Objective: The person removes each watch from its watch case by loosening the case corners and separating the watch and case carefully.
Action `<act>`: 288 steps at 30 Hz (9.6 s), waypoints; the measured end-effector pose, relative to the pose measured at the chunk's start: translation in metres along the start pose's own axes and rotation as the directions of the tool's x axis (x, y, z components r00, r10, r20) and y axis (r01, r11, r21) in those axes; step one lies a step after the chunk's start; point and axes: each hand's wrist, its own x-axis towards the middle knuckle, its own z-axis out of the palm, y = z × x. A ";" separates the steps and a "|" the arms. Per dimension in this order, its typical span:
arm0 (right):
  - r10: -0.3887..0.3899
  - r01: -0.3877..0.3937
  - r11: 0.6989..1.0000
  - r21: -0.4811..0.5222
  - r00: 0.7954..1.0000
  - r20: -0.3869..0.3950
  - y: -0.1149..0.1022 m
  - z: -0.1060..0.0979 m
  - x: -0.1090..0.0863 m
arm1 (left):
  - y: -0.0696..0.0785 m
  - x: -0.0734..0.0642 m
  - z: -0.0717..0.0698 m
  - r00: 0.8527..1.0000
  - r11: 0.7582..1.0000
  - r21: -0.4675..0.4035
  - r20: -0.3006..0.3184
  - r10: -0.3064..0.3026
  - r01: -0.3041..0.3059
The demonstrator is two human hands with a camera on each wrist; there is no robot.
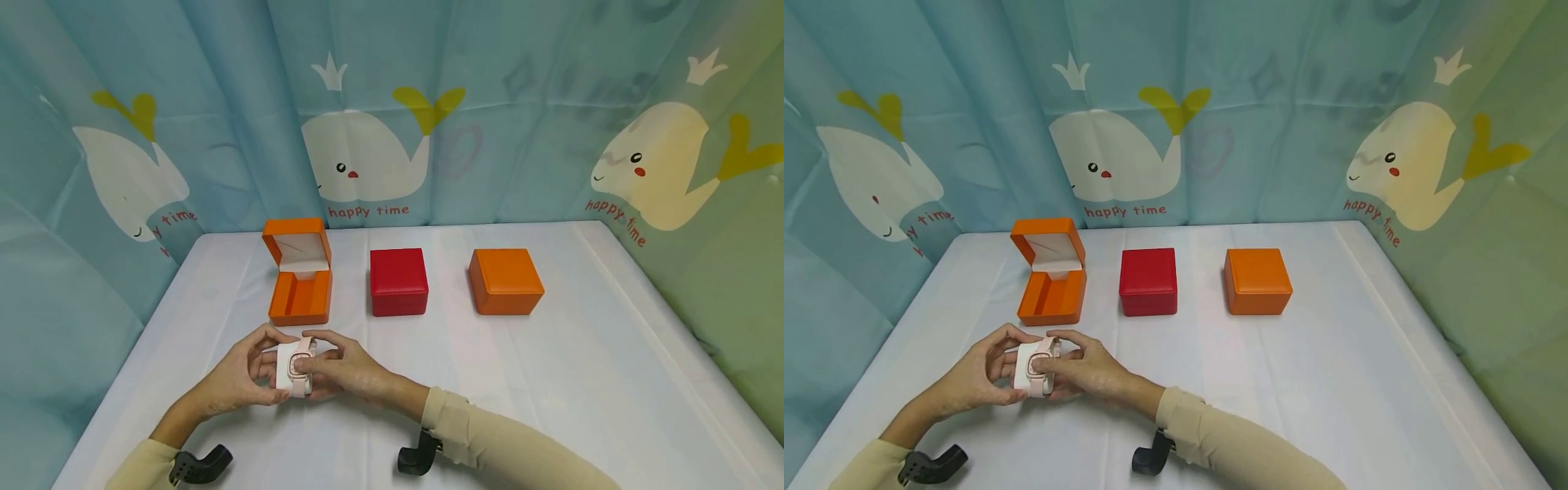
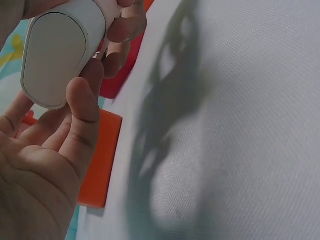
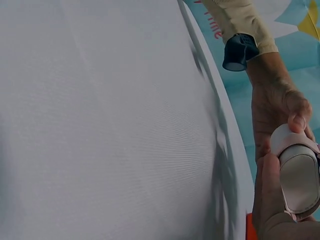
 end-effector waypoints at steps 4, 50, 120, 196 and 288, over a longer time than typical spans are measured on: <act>0.006 -0.006 1.000 0.009 1.000 -0.008 0.001 0.001 -0.001 | 0.000 0.001 0.000 1.000 1.000 0.013 -0.003 0.003 -0.003; -0.025 0.025 1.000 -0.017 0.999 -0.029 -0.004 0.008 -0.005 | 0.004 -0.009 -0.031 0.991 0.991 -0.042 -0.025 0.128 -0.129; -0.208 0.152 0.708 -0.690 0.978 0.002 0.006 0.018 0.026 | -0.004 0.026 -0.035 0.938 0.958 0.287 -0.322 0.127 -0.031; -0.200 -0.031 -0.428 -0.903 0.978 0.061 -0.015 -0.020 0.044 | -0.003 0.071 -0.055 0.966 0.898 0.413 -0.254 -0.043 0.148; -0.215 0.014 -0.409 -0.913 0.970 0.111 -0.016 -0.021 0.042 | -0.005 0.087 -0.047 0.984 0.682 0.725 -0.173 0.042 0.098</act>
